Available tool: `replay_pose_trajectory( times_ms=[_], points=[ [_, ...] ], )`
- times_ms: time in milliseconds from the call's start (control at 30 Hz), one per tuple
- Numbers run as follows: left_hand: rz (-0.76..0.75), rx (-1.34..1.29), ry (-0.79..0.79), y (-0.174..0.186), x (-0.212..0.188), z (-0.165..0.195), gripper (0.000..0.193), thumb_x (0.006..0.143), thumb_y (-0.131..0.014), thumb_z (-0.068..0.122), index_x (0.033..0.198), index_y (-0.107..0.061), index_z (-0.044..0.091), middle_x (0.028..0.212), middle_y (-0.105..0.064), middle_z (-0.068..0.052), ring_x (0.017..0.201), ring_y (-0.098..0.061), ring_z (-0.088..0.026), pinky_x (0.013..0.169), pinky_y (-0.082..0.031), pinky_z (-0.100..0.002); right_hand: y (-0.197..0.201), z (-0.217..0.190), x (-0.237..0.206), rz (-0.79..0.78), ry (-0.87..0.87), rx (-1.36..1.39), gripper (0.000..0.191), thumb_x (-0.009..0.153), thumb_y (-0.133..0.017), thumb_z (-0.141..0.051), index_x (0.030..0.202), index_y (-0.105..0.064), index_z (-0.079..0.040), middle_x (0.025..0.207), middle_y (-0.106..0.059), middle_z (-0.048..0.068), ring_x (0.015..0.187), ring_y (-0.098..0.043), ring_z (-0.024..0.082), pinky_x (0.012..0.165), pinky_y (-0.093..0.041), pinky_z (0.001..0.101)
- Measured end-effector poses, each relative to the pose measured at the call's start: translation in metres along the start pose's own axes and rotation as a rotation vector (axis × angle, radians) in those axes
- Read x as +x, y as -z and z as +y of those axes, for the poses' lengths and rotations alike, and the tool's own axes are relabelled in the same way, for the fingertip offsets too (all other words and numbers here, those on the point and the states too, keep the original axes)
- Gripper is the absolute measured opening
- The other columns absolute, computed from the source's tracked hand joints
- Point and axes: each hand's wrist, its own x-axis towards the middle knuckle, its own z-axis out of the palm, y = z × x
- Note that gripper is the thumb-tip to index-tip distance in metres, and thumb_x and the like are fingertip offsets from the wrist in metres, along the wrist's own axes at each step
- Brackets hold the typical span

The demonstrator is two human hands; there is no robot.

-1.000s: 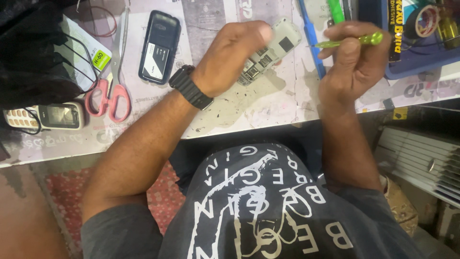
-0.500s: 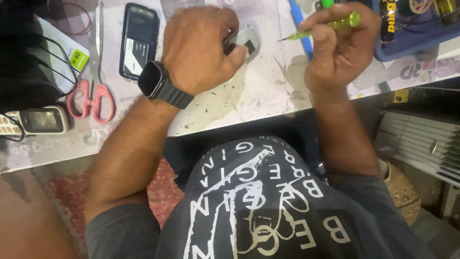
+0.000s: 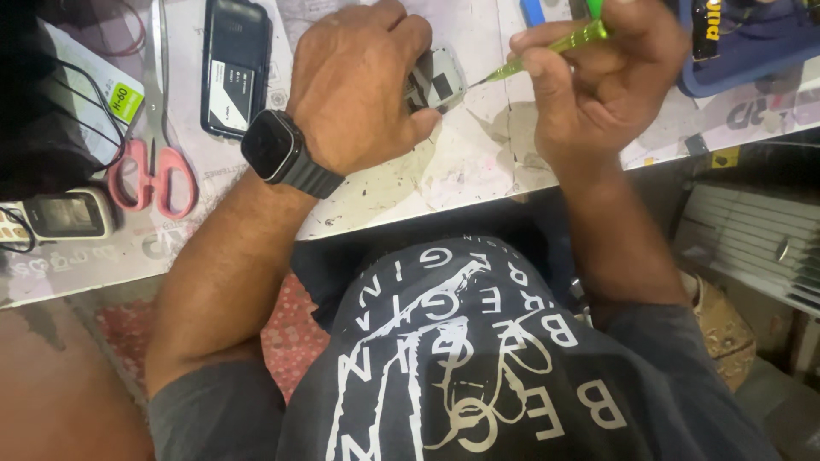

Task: The person removes the back cover and battery from a feature phone, then uses a small screwdriver to unscrew and adjust components on the internal circuit board. The person places the phone on a cluttered workbench and manipulates the internal parts with both hands.

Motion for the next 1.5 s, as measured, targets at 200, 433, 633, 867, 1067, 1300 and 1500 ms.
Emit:
replay_pose_trajectory(
  times_ms=[200,433,633,867,1067,1300,1500],
  points=[
    [-0.016,-0.003,0.006,0.001,0.0,-0.001,0.046,0.071,-0.094,0.027,0.1,-0.069,0.001,0.095,-0.065,-0.014,0.089,-0.065,-0.035,0.077,-0.051,-0.048,-0.001,-0.007,0.005,-0.099,0.059,-0.072,0.058,0.107,-0.069,0.013,0.145,-0.031,-0.01,0.132,-0.06,0.006,0.093,-0.072,0.025,0.084,-0.058,0.0264],
    [-0.019,0.012,0.004,0.0,0.001,0.0,0.048,0.071,-0.094,0.029,0.101,-0.07,0.001,0.094,-0.065,-0.014,0.088,-0.065,-0.033,0.074,-0.051,-0.048,-0.005,-0.015,0.019,-0.149,0.16,-0.267,0.055,0.102,-0.071,0.012,0.136,-0.031,-0.004,0.108,-0.064,0.024,0.088,-0.069,0.024,0.08,-0.055,0.0256],
    [-0.013,-0.006,0.003,0.0,-0.001,-0.002,0.047,0.072,-0.094,0.029,0.101,-0.07,0.001,0.097,-0.066,-0.014,0.089,-0.065,-0.034,0.073,-0.05,-0.048,-0.005,-0.008,0.017,-0.17,0.168,-0.177,0.055,0.107,-0.07,0.01,0.141,-0.031,-0.009,0.116,-0.067,0.018,0.092,-0.074,0.023,0.078,-0.059,0.0275],
    [-0.025,0.018,0.023,0.0,0.003,0.0,0.046,0.07,-0.091,0.03,0.1,-0.07,0.002,0.094,-0.065,-0.014,0.087,-0.066,-0.035,0.073,-0.051,-0.049,-0.009,-0.024,0.038,-0.312,0.27,-0.138,0.052,0.106,-0.068,0.011,0.141,-0.035,-0.009,0.11,-0.067,0.021,0.094,-0.072,0.027,0.078,-0.059,0.0341],
    [-0.065,0.027,0.06,0.003,0.003,0.004,0.048,0.07,-0.092,0.035,0.096,-0.069,0.002,0.092,-0.066,-0.015,0.081,-0.066,-0.035,0.069,-0.052,-0.049,-0.004,-0.051,0.065,-0.349,0.403,-0.216,0.037,0.086,-0.087,0.006,0.11,-0.062,-0.003,0.092,-0.066,0.018,0.077,-0.063,0.029,0.069,-0.049,0.0387],
    [-0.069,0.092,0.058,0.001,0.004,0.007,0.053,0.068,-0.093,0.038,0.098,-0.07,0.0,0.089,-0.067,-0.015,0.075,-0.068,-0.033,0.064,-0.053,-0.046,-0.006,-0.058,0.061,-0.354,0.314,-0.211,0.032,0.103,-0.079,0.011,0.126,-0.06,-0.001,0.11,-0.072,0.018,0.094,-0.075,0.029,0.079,-0.061,0.0352],
    [-0.033,0.088,0.035,0.0,0.002,0.006,0.052,0.068,-0.093,0.037,0.098,-0.069,0.001,0.089,-0.066,-0.015,0.077,-0.067,-0.033,0.066,-0.053,-0.046,-0.002,-0.051,0.055,-0.372,0.377,-0.253,0.041,0.093,-0.079,0.007,0.122,-0.052,0.0,0.098,-0.07,0.021,0.087,-0.072,0.033,0.073,-0.057,0.039]
  ],
)
